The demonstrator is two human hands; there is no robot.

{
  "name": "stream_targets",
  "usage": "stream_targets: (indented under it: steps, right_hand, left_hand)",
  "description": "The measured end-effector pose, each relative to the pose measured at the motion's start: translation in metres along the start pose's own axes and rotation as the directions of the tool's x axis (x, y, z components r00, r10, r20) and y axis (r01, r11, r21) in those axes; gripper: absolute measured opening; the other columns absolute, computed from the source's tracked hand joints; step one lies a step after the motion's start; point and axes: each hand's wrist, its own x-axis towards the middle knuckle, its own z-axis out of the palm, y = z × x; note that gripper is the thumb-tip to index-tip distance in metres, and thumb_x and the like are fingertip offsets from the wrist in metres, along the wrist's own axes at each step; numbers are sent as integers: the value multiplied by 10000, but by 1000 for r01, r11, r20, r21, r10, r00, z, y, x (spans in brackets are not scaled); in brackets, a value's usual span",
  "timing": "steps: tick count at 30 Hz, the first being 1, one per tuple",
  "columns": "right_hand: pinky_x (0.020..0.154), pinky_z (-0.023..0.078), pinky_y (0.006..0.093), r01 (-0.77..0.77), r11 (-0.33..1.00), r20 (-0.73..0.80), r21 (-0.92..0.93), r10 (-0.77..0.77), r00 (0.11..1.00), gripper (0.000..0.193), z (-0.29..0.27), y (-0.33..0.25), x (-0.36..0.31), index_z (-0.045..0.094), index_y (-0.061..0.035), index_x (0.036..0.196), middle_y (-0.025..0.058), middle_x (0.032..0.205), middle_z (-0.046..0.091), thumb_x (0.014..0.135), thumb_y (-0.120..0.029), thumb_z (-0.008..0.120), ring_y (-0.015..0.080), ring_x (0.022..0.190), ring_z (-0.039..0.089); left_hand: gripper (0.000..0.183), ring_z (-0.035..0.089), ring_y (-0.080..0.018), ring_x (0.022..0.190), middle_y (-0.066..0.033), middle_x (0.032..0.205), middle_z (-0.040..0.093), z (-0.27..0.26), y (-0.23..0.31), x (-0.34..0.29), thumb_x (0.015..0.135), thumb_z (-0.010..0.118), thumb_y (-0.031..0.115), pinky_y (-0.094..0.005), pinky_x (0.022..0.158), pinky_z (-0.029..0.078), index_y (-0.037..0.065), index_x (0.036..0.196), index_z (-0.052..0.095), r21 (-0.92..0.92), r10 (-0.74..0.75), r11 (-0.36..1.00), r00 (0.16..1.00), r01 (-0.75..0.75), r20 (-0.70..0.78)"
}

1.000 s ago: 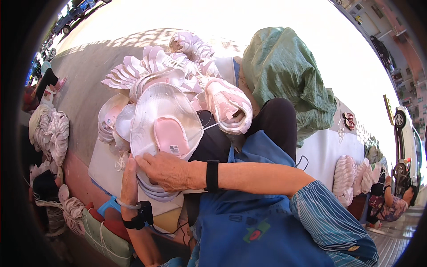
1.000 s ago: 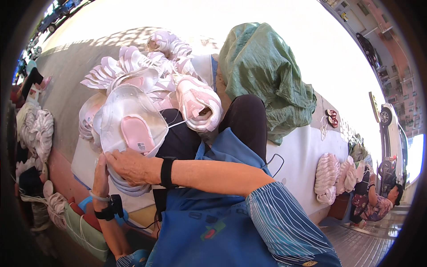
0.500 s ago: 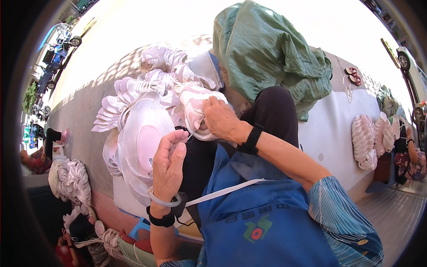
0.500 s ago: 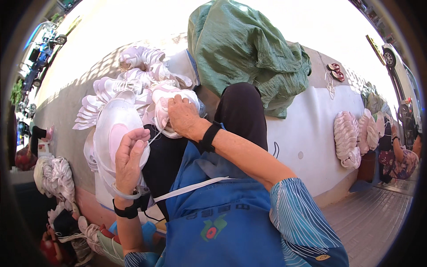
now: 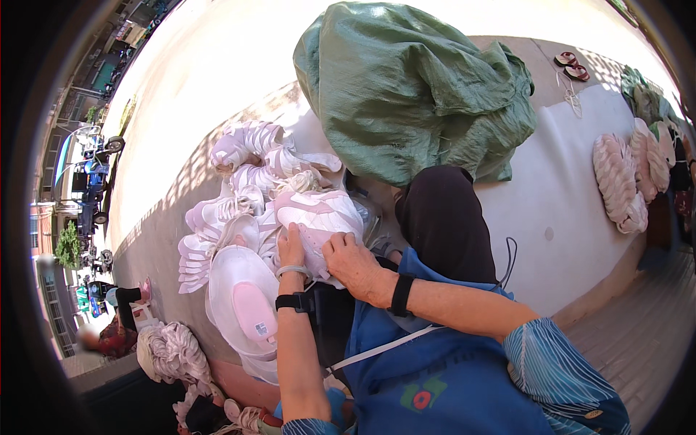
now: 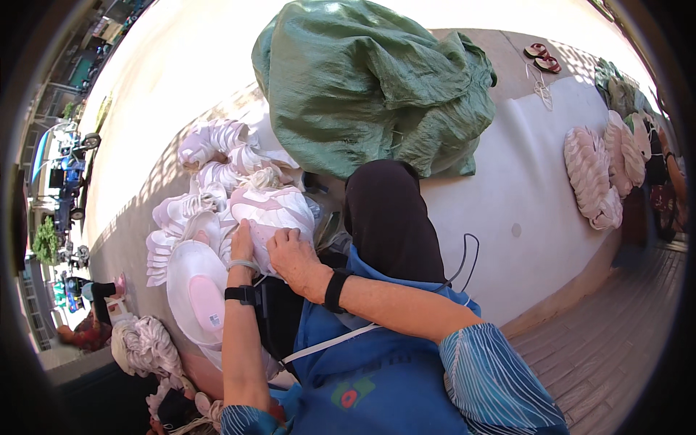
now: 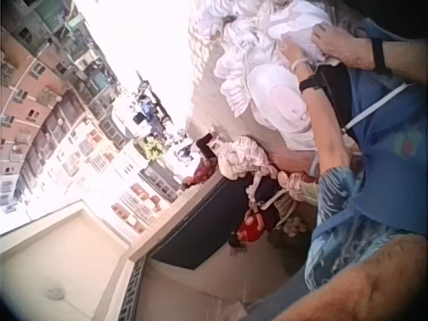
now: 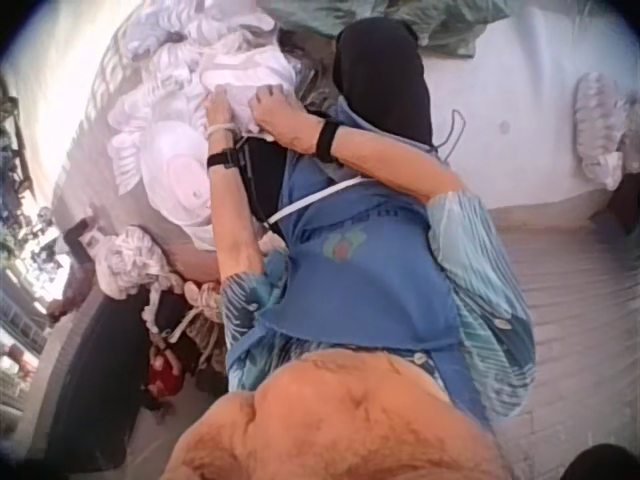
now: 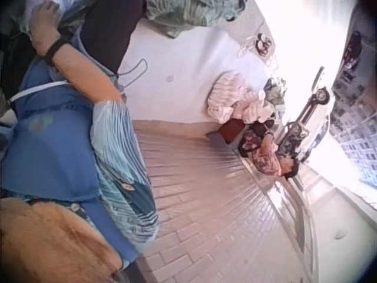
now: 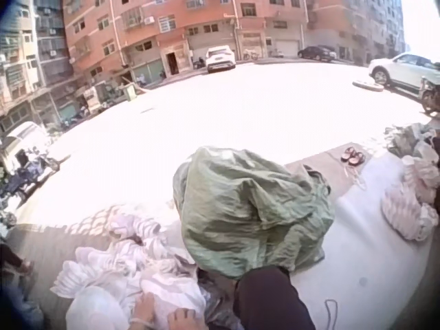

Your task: Lacing and tying the laces of multiple pairs of white and pink sneakers.

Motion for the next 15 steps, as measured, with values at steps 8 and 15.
stream_targets:
  steps: [8, 15]
  right_hand:
    - [751, 513, 340, -24, 984, 11, 177, 22, 1000, 398, -11, 1, 12, 497, 77, 1004, 198, 985, 503, 681, -62, 683, 313, 922, 549]
    - [748, 525, 377, -117, 984, 91, 136, 105, 990, 428, -31, 21, 12, 461, 87, 1035, 236, 1023, 497, 687, -50, 669, 352, 916, 588]
  left_hand:
    - [655, 530, -247, 1026, -172, 1105, 594, 3, -22, 28, 942, 338, 497, -334, 934, 365, -79, 1189, 528, -214, -29, 976, 996, 48, 90]
    - [545, 604, -284, 953, -200, 1050, 629, 2, 30, -18, 893, 509, 464, -364, 842, 442, -15, 1150, 546, -21, 169, 986, 966, -168, 194]
